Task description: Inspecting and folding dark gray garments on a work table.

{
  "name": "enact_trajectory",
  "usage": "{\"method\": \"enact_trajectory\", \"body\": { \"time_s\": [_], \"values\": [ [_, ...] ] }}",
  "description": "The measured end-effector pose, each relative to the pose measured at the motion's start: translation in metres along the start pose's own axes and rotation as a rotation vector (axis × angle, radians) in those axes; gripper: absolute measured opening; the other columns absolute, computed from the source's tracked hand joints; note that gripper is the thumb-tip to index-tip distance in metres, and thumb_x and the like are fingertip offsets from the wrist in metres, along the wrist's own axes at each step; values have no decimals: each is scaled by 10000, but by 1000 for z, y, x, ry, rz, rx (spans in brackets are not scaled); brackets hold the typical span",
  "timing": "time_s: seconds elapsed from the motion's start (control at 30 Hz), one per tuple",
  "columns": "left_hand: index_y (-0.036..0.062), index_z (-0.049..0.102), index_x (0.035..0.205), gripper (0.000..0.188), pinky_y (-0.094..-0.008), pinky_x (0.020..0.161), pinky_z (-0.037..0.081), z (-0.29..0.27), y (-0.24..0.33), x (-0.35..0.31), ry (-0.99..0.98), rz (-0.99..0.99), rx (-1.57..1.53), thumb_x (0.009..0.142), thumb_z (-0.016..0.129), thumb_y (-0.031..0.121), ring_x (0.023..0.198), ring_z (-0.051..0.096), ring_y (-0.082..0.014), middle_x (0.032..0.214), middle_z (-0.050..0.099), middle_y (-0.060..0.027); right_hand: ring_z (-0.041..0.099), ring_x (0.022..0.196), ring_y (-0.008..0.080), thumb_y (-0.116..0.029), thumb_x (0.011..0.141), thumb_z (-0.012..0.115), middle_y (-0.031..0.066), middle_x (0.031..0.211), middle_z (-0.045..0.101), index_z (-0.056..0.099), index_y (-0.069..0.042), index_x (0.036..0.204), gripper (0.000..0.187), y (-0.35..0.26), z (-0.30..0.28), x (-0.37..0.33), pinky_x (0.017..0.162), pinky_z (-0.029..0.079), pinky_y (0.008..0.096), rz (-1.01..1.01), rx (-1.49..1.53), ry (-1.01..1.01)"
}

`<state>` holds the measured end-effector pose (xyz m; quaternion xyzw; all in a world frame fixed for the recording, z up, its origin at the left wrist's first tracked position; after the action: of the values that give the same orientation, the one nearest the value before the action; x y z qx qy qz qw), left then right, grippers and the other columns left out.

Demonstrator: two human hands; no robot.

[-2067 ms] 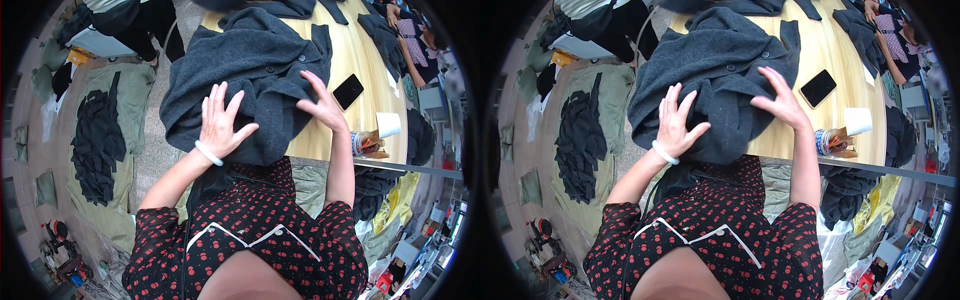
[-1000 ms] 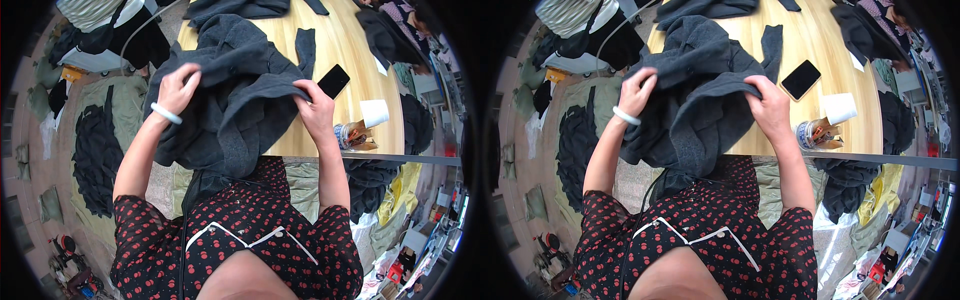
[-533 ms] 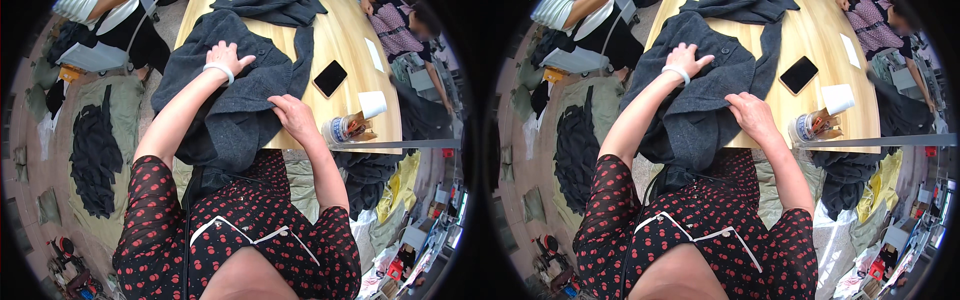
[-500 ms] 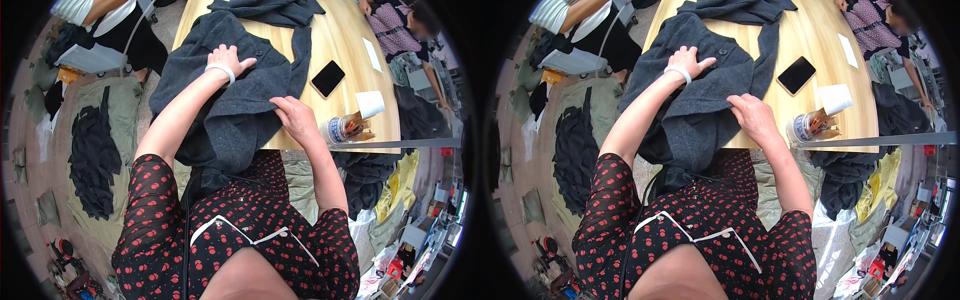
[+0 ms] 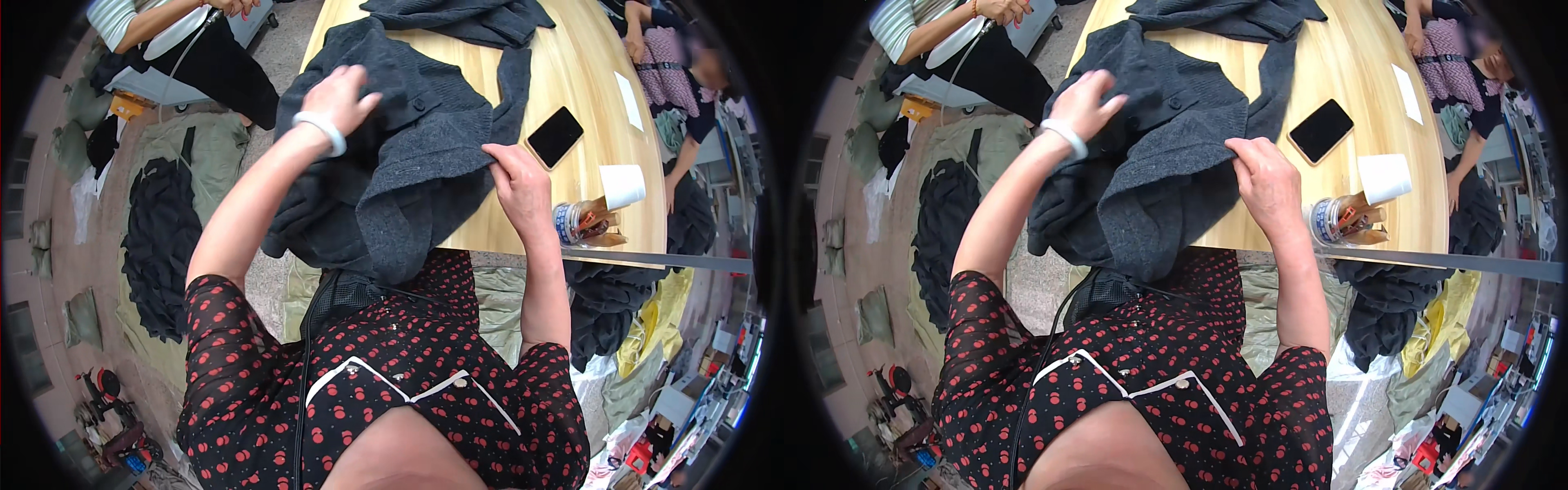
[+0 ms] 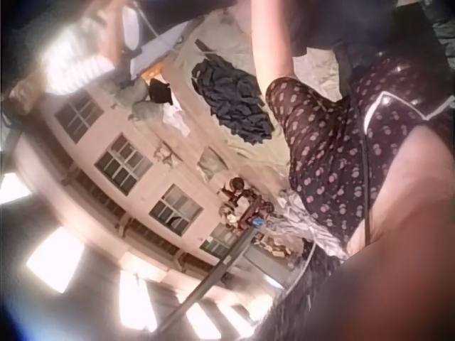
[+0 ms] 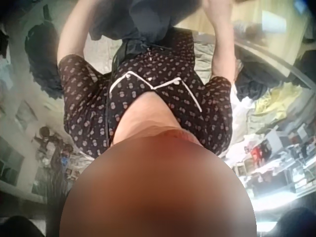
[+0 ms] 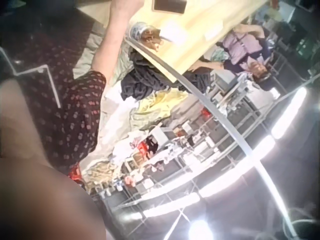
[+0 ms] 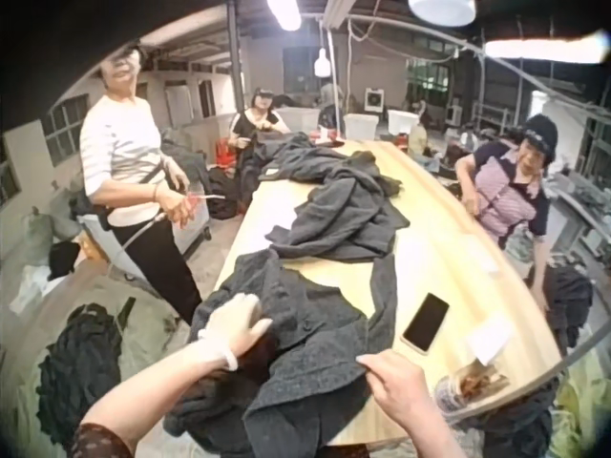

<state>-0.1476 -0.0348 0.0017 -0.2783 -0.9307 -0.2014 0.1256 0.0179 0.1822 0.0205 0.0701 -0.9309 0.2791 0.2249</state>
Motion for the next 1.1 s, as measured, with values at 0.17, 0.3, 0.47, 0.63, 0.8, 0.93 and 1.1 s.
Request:
{"method": "enact_trajectory", "body": {
  "time_s": [0.17,0.3,0.47,0.63,0.8,0.93,1.1],
  "values": [
    [59,633,871,187,-385,784,498,53,49,30,28,275,108,835,606,240,903,587,-286,926,605,-91,626,797,278,15,784,607,114,862,631,648,-55,995,226,-8,5,-1,697,496,330,2,-4,-87],
    [40,608,1023,334,-419,880,479,114,-6,38,-287,-229,167,818,642,301,1039,573,-350,1099,549,-195,623,805,291,29,796,584,126,871,626,639,-54,1019,244,-7,-3,-2,700,495,338,-21,-48,-68],
    [27,624,1049,234,-436,904,482,140,6,54,-395,-192,183,875,509,134,1086,565,-361,1187,542,-195,628,866,304,24,787,564,142,925,644,639,-29,999,231,21,-6,-8,758,504,346,41,44,102],
    [132,564,1047,203,-483,825,496,162,-23,50,-347,-40,223,875,499,218,1031,583,-359,1127,580,-140,608,907,338,-33,764,477,168,929,652,651,-35,917,231,66,63,4,823,485,418,59,173,241],
    [130,580,1082,267,-441,839,468,189,-43,55,-172,89,154,855,565,271,1019,560,-339,1093,596,-138,584,892,318,-39,712,515,119,870,600,625,-76,900,221,72,97,-63,773,484,409,253,130,299],
    [16,603,1091,318,-365,849,471,200,-53,65,-153,225,-40,873,618,247,973,593,-317,1053,622,-180,582,909,296,-88,728,521,101,877,599,632,-102,904,209,69,90,-74,772,487,397,299,88,317],
    [5,601,1077,314,-333,823,481,192,-73,64,-123,201,-36,906,584,267,946,618,-282,1026,634,-173,586,890,285,-136,737,534,86,849,599,637,-117,855,158,66,101,-68,752,492,393,288,90,316]
  ]
}}
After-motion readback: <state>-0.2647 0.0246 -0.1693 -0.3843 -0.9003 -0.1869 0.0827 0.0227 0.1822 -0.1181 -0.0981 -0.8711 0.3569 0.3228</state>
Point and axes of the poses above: each hand's wrist, its own x-axis towards the middle knuckle, its own z-axis out of the palm, y = z × x, the point moved 7 cm from there along x, towards the middle knuckle
